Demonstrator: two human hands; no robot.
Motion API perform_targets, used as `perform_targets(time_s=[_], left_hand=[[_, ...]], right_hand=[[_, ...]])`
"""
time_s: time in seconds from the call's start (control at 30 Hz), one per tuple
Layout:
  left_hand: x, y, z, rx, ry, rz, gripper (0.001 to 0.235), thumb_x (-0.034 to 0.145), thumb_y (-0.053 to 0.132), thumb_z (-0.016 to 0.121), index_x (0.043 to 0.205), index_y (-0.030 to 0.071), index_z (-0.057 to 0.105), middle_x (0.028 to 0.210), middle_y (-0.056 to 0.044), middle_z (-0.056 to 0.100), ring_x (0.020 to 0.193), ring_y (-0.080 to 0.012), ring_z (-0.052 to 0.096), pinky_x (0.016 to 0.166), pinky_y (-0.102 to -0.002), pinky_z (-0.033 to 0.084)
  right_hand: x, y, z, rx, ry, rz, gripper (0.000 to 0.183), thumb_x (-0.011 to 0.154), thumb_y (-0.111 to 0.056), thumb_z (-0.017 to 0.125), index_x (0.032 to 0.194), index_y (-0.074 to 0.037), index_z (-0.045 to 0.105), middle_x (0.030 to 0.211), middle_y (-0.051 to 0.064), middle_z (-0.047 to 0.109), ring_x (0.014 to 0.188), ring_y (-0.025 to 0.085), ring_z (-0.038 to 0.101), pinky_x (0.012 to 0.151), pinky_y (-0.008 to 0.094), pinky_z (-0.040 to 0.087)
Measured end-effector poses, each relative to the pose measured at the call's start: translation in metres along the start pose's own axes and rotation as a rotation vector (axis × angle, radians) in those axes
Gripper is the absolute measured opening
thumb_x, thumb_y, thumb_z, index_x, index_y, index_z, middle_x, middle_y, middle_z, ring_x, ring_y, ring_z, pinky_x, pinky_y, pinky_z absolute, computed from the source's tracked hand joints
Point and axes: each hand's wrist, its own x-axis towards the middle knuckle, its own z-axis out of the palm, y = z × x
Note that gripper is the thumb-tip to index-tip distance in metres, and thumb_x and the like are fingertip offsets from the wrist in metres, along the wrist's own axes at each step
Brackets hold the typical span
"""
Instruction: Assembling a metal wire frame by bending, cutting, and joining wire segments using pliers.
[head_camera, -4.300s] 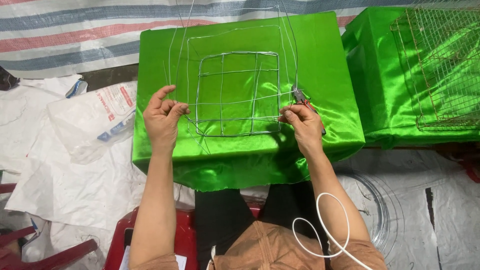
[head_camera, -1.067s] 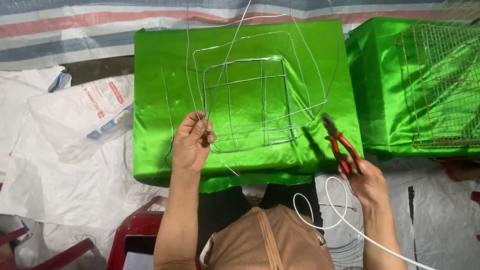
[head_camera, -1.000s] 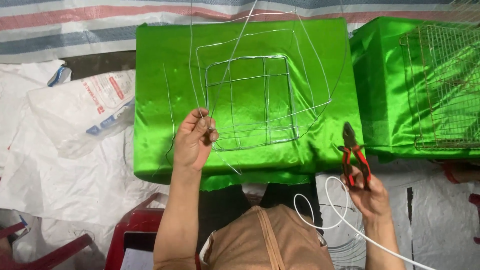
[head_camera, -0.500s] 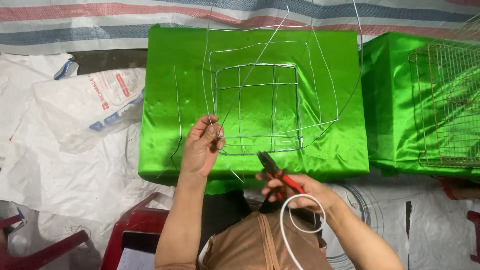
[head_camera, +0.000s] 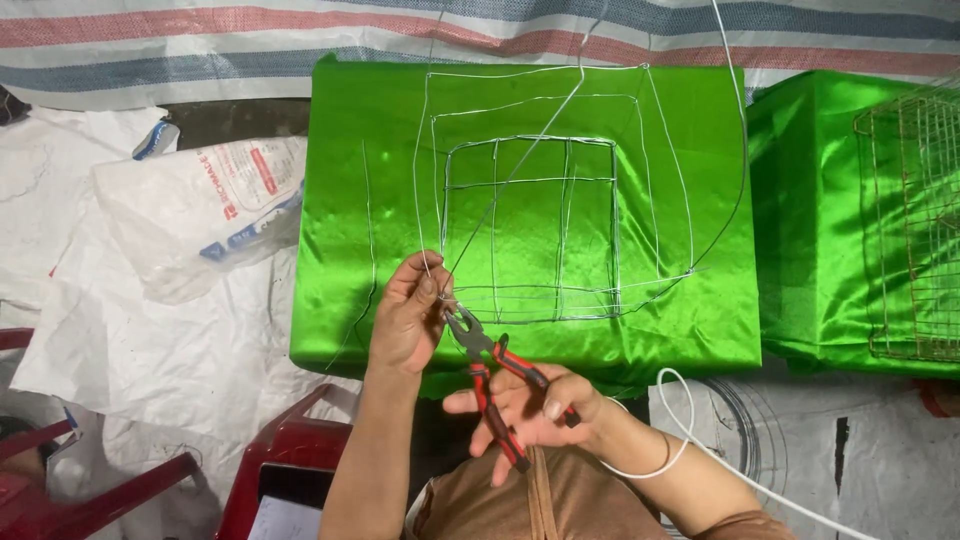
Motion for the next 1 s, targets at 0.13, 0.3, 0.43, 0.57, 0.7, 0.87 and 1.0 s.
perform_targets(time_s=[0.13,0.3,0.43,0.57,0.7,0.87,1.0], left_hand=[[0.0,-0.004,-0.005,-0.009,-0.024,0.033,0.027,0.092,0.009,0.075,0.116,0.005,0.065,0.081,0.0,0.059,0.067,-0.0129,0.054,0.06,-0.024,0.05],[0.0,-0.005,-0.011,-0.037,-0.062,0.056,0.02,0.099,0.006,0.065,0.119,0.004,0.063,0.095,-0.006,0.065,0.075,-0.0134,0.06,0.065,-0.025,0.054],[-0.002,-0.004,-0.012,-0.017,-0.05,0.056,0.019,0.101,0.007,0.062,0.12,0.005,0.062,0.095,-0.005,0.064,0.077,-0.0133,0.059,0.067,-0.025,0.053],[-0.003,-0.005,-0.013,-0.016,-0.032,0.052,0.017,0.103,0.005,0.056,0.119,0.005,0.061,0.092,-0.008,0.065,0.074,-0.0147,0.059,0.064,-0.025,0.05],[-0.002,-0.008,-0.024,0.084,-0.049,0.106,0.018,0.103,0.012,0.06,0.12,0.009,0.063,0.095,-0.005,0.068,0.083,-0.0178,0.061,0.07,-0.028,0.048],[-0.003,-0.005,-0.019,0.068,-0.027,0.079,0.018,0.104,0.009,0.056,0.121,0.008,0.06,0.092,-0.007,0.064,0.076,-0.0147,0.058,0.063,-0.025,0.048],[-0.008,0.002,-0.005,0.091,0.025,0.064,0.014,0.107,0.01,0.05,0.119,0.006,0.058,0.09,-0.008,0.065,0.075,-0.0173,0.061,0.068,-0.028,0.052]], right_hand=[[0.008,0.005,-0.013,0.045,-0.091,-0.014,0.067,0.086,0.001,0.054,0.152,-0.007,0.05,0.173,0.028,0.021,0.141,0.053,0.047,0.102,0.081,0.043],[0.01,0.011,-0.022,0.101,-0.116,0.007,0.062,0.089,-0.004,0.061,0.15,-0.009,0.055,0.175,0.023,0.022,0.145,0.053,0.044,0.103,0.081,0.041],[0.012,0.011,-0.025,0.096,-0.099,-0.002,0.063,0.088,-0.004,0.061,0.15,-0.008,0.054,0.174,0.025,0.022,0.144,0.054,0.044,0.103,0.081,0.041],[0.013,0.016,-0.037,0.126,-0.141,0.015,0.061,0.086,-0.006,0.061,0.147,-0.012,0.058,0.174,0.024,0.022,0.144,0.055,0.044,0.101,0.084,0.039],[0.015,0.012,-0.039,0.14,-0.142,-0.004,0.056,0.087,-0.007,0.06,0.142,-0.017,0.062,0.175,0.022,0.022,0.143,0.053,0.046,0.098,0.083,0.041],[0.016,0.013,-0.039,0.114,-0.132,-0.007,0.058,0.086,-0.004,0.059,0.143,-0.01,0.059,0.171,0.03,0.024,0.14,0.057,0.045,0.096,0.085,0.04],[0.02,0.015,-0.04,0.133,-0.125,-0.016,0.062,0.085,-0.001,0.055,0.147,-0.009,0.057,0.171,0.03,0.025,0.142,0.056,0.044,0.097,0.085,0.04]])
